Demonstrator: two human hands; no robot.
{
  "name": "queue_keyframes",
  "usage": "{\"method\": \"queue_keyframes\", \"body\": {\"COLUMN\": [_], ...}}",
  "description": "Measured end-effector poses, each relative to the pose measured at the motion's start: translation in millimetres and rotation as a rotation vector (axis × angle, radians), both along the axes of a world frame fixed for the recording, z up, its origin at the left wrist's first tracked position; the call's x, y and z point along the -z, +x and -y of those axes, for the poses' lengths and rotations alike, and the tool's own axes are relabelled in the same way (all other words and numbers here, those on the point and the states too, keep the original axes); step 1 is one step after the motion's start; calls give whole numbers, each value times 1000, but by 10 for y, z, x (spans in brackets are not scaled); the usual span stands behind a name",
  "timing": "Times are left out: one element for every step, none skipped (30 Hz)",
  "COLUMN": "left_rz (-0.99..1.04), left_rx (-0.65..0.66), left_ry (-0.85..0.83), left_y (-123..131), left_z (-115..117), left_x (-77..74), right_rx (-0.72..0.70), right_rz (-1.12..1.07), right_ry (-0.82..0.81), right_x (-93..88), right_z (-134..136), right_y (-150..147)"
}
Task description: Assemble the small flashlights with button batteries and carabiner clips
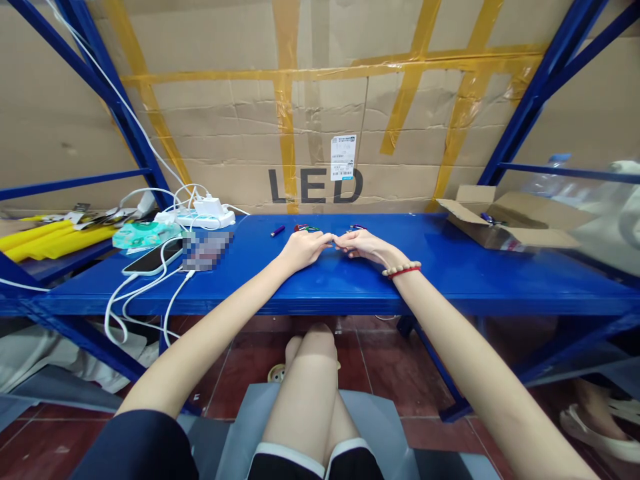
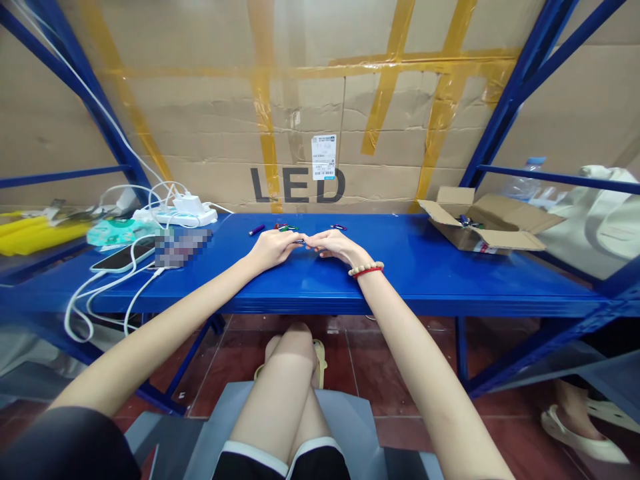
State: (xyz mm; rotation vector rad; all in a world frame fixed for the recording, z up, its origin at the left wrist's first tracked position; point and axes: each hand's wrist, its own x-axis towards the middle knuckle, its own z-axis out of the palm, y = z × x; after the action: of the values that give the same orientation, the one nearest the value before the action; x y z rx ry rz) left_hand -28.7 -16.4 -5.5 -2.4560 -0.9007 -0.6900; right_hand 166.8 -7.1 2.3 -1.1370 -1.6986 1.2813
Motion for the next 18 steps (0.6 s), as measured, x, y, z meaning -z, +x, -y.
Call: {"method": "queue_keyframes", "body": {"left_rz": [8, 18, 27, 34, 36, 36, 35, 36, 39, 42, 47, 50, 53, 55, 58, 61, 62, 62], "left_rx": [7, 11, 10, 4, -5, -18, -33, -51, -69, -87, -104, -116, -125, -133, -143, -155, -167, -179], "left_ry": [-5, -11, -16, -21, -26, -30, -33, -37, -44, -55, -70, -89, -109, -129, -146, -160, -171, -178], "left_y": [0, 1, 2, 4, 8, 12, 17, 22, 27, 31, 35, 39, 41, 42, 43, 44, 44, 45], "left_z": [-3, -6, -11, -18, -26, -36, -47, -57, -67, -74, -79, -80, -78, -73, -66, -58, -50, -42], "left_x": [0, 0, 2, 5, 9, 14, 20, 26, 31, 35, 38, 39, 37, 34, 30, 24, 18, 12], "right_rx": [1, 1, 3, 8, 17, 29, 49, 71, 94, 116, 139, 154, 162, 164, 165, 167, 168, 169], "right_rz": [7, 15, 25, 34, 43, 52, 58, 59, 56, 53, 48, 41, 34, 26, 20, 15, 11, 10], "right_ry": [0, 5, 14, 27, 41, 58, 78, 99, 120, 141, 158, 174, 186, 197, 205, 214, 225, 237], "right_x": [7, 14, 21, 25, 28, 27, 25, 21, 16, 11, 8, 7, 9, 12, 17, 24, 32, 40], "right_z": [-8, -16, -23, -28, -31, -31, -30, -28, -25, -22, -21, -20, -20, -21, -23, -26, -31, -36], "right_y": [1, 2, 2, 0, -3, -8, -14, -22, -32, -41, -51, -60, -68, -74, -78, -80, -81, -80]}}
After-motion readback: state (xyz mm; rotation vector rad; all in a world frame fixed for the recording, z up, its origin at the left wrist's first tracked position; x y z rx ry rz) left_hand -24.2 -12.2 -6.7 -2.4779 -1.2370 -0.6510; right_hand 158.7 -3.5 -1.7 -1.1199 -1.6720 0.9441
